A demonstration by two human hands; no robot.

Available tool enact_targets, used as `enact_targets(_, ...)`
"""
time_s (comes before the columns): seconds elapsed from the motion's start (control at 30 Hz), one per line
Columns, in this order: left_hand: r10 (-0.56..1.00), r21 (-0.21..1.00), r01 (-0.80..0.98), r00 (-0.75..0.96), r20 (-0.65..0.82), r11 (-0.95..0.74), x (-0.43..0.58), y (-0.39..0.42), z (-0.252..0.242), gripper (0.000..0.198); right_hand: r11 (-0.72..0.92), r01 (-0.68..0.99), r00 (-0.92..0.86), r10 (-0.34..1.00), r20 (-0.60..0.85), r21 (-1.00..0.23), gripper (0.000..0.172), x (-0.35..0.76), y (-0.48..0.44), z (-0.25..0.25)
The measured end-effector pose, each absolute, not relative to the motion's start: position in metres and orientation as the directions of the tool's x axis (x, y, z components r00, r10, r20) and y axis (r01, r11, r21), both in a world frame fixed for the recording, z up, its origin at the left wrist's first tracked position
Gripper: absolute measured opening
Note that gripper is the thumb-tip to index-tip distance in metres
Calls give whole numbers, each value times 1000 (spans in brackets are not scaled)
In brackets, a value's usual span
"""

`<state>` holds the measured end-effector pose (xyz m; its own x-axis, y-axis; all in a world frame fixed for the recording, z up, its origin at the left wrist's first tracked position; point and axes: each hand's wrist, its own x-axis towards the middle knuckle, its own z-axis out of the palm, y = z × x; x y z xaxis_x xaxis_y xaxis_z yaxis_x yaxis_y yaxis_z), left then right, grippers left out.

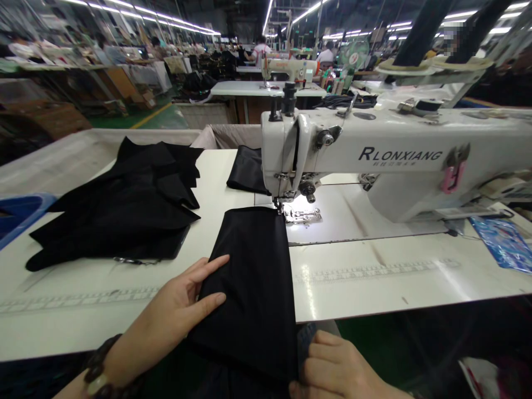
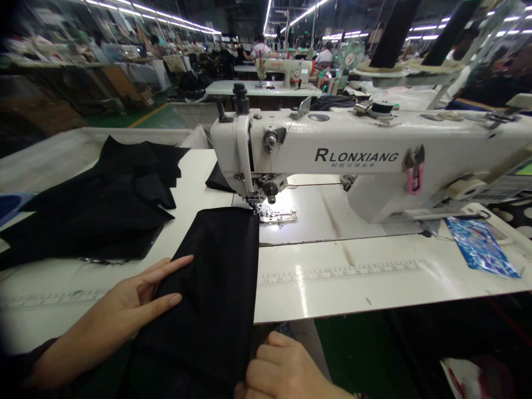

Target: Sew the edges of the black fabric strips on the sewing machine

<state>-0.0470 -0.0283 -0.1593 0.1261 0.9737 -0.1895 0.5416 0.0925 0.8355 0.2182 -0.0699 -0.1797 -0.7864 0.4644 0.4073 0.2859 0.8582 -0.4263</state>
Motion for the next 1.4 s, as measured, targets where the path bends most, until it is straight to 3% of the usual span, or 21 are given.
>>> enact_targets(0.17, 981, 716, 696, 174, -86, -61, -53, -19, -168, 43, 881, 371, -696, 473, 541, -293, 35, 210, -63, -188)
enact_targets(0.27, 962, 425, 866, 206, 181, -265, -45, -28, -163, 38, 889, 364, -657, 457, 599, -278, 36, 204, -59, -194)
enact_targets(0.33, 853, 249, 839, 389, 348, -484, -32, -41, -159, 36, 889, 351, -634, 457, 624, -295, 35, 202, -58, -195)
enact_targets(0.4, 673, 175, 675, 606, 423, -717, -15, -55, -158, 25, 887, 339, -602, 460, 652, -313, 34, 202, -58, -194)
enact_targets(0.5, 531, 155, 528, 698, 481, -835, 5, -69, -164, 26, 874, 353, -587, 485, 648, -334, 31, 203, -60, -192)
enact_targets(0.8, 462, 188, 428, 738, 493, -884, 9, -53, -174, 37, 881, 405, -623, 462, 631, -245, 31, 201, -55, -198)
enact_targets(0.97, 490, 226, 435, 749, 447, -871, 13, -36, -169, 40, 870, 413, -682, 492, 541, -271, 31, 201, -41, -188)
enact_targets(1.23, 466, 171, 438, 765, 444, -882, 15, -8, -171, 41, 831, 436, -735, 550, 396, -345, 28, 204, -11, -181)
enact_targets(1.4, 449, 124, 438, 796, 406, -890, 12, 13, -173, 40, 844, 443, -771, 530, 353, -302, 30, 204, 15, -181)
